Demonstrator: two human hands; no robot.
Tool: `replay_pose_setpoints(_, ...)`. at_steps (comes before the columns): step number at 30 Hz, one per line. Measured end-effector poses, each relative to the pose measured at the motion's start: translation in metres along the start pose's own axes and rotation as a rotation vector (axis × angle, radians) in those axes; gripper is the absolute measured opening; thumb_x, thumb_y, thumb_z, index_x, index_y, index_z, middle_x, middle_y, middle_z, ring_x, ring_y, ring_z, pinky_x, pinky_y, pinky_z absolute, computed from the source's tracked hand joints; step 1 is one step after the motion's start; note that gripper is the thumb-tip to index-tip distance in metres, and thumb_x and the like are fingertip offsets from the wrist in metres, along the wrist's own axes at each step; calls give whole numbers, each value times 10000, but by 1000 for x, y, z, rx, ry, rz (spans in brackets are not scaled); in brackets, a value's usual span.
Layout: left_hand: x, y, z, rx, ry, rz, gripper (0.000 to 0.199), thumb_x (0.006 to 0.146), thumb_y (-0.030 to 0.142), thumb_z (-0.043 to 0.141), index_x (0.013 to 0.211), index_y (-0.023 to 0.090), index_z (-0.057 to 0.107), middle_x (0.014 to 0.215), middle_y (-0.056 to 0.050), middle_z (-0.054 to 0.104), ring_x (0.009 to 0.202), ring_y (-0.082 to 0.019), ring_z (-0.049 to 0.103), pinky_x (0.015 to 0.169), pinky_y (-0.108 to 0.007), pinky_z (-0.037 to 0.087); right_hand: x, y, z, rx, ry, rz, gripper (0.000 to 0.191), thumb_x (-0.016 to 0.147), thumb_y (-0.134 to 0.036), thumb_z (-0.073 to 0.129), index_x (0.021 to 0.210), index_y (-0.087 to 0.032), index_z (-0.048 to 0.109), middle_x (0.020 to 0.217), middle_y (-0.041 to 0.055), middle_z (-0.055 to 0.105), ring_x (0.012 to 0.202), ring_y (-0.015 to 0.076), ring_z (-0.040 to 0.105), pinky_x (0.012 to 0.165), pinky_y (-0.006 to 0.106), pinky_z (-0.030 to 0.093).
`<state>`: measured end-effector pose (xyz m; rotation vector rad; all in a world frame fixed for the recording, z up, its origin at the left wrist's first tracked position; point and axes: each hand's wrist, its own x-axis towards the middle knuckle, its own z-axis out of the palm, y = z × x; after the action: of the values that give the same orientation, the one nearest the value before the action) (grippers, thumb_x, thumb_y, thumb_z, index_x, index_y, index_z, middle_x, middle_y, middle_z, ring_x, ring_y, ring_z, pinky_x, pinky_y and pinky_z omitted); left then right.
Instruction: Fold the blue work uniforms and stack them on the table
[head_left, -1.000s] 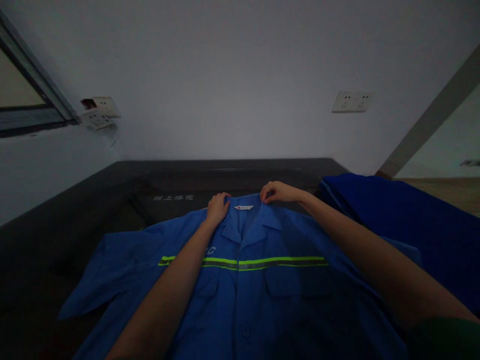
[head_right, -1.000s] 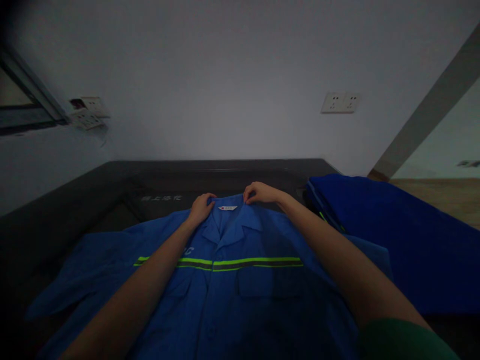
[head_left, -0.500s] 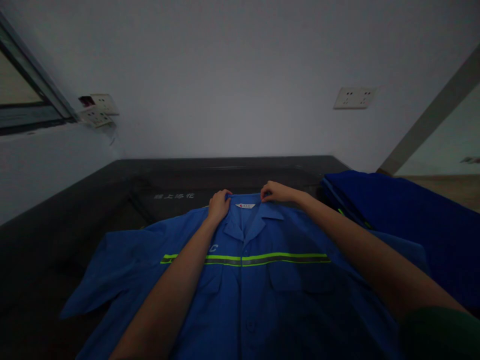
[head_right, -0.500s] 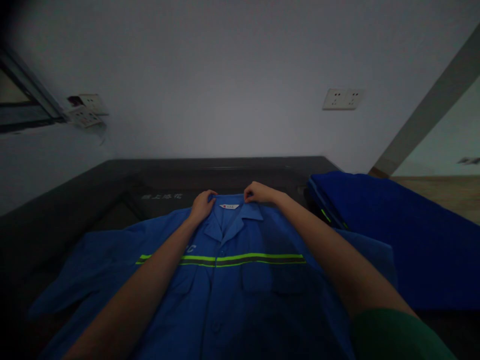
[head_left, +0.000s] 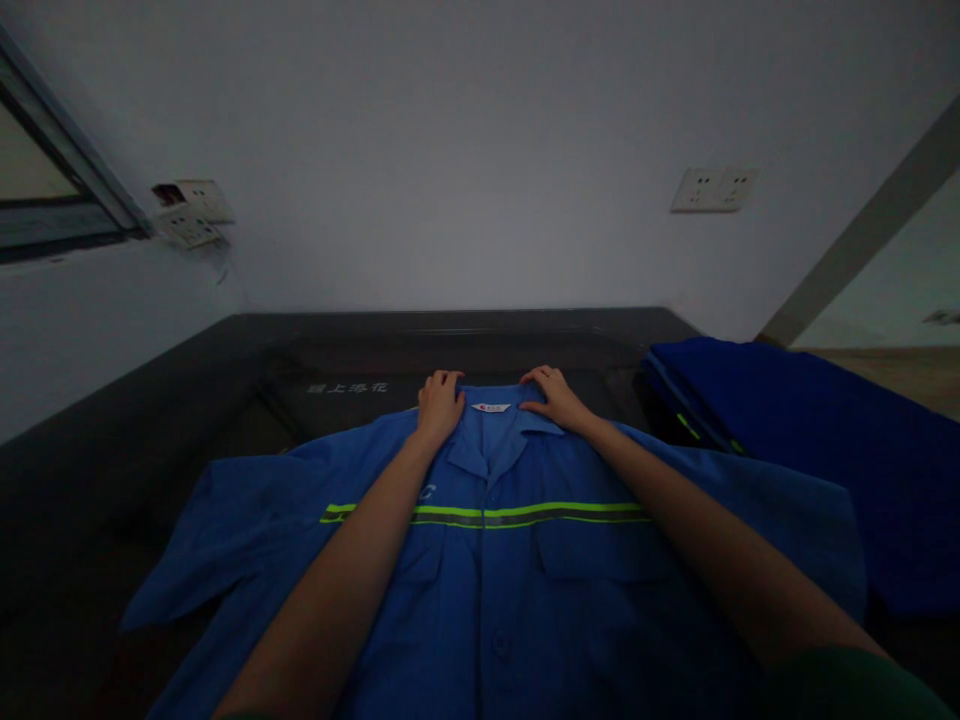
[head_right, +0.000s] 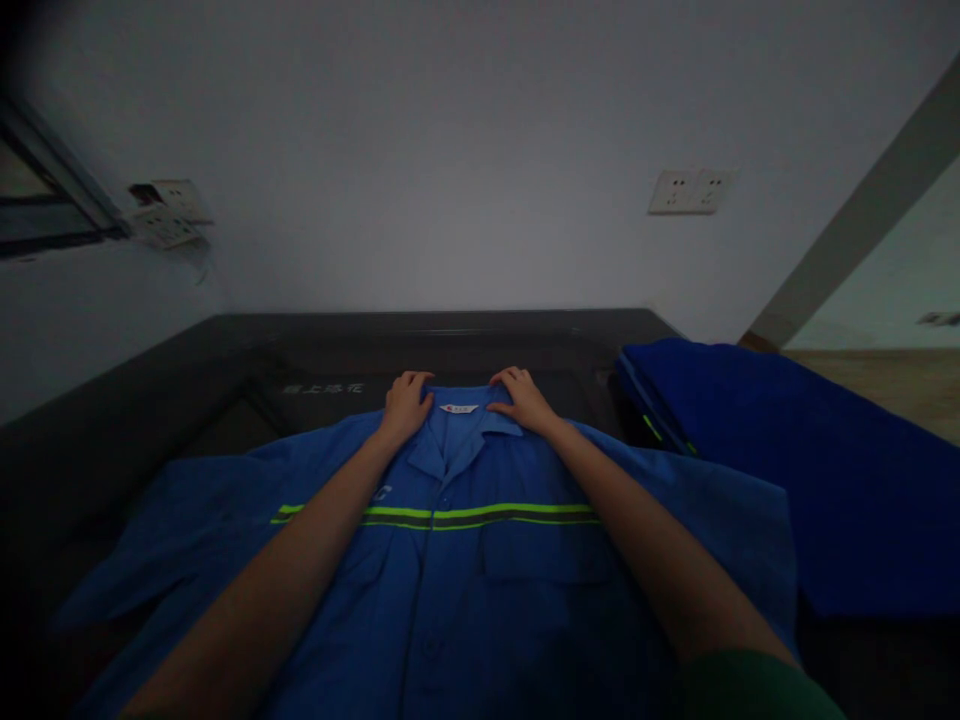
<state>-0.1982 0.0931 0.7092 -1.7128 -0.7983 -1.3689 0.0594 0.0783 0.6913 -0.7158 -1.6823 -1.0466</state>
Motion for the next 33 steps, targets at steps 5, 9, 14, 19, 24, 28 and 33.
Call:
replay_pose_setpoints(5, -7, 47, -16, -107, -103, 294, 240, 919, 177, 478, 1114, 183, 619, 1125, -90, 629, 1077, -223, 564, 941, -360, 444, -1, 2, 4, -88, -11, 90, 456, 796, -389, 691, 1180, -176, 570, 1185, 119, 575, 1100, 276, 479, 938, 409, 405)
replay_pose_setpoints(9, -32, 93, -15, -157, -377, 582, 283, 944, 299, 495, 1159, 161, 617, 1239, -105, 608, 1183, -218, 542, 1010, -340, 423, -1, -2, 5, -153, -25, 143, 412, 845, -355, 632, 1204, -162, 566, 1218, 128, 573, 1108, 273, 486, 910, 399, 422)
replay_pose_setpoints(14, -73, 105, -9, 34, -542, 663, 629, 955, 484, 422, 1434, 78, 375, 1517, -205, 321, 1420, -310, 276, 1148, -474, 246, -3, -11, -1, -223, -36, 163, 440, 851, -445, 627, 1203, -189, 572, 1228, 119, 577, 1134, 279, 488, 912, 409, 435)
replay_pose_setpoints(19, -87, 95, -3, 7, -524, 665, 687, 975, 521, 309, 1489, 70, 251, 1560, -179, 215, 1461, -256, 162, 1189, -445, 141, -2, -31, -10, -318, -51, 195, 525, 837, -425, 649, 1279, -162, 541, 1293, 144, 551, 1186, 309, 476, 922, 435, 449)
replay_pose_setpoints(24, -83, 95, 0, -197, -430, 646, 527, 970, 419, 381, 1392, 107, 431, 1480, -156, 411, 1388, -241, 355, 1161, -427, 248, -9, -60, -2, -281, -11, 252, 578, 893, -271, 560, 1421, -94, 404, 1430, 171, 454, 1325, 263, 396, 1052, 376, 374)
replay_pose_setpoints(28, -73, 75, -14, -490, -316, 518, 328, 962, 233, 365, 1060, 160, 669, 1154, -87, 686, 1097, -171, 616, 1008, -285, 445, -19, -69, 13, -187, -101, 421, 599, 956, -349, 430, 1446, -17, 344, 1473, 219, 392, 1382, 247, 346, 1114, 378, 296)
replay_pose_setpoints(33, -64, 8, -32, -184, -132, 171, 338, 925, 235, 450, 1206, 155, 619, 1310, -118, 594, 1265, -242, 502, 1097, -404, 357, -27, -71, 20, -283, -157, 405, 644, 981, -451, 317, 1478, -41, 296, 1548, 184, 257, 1432, 279, 236, 1155, 483, 172)
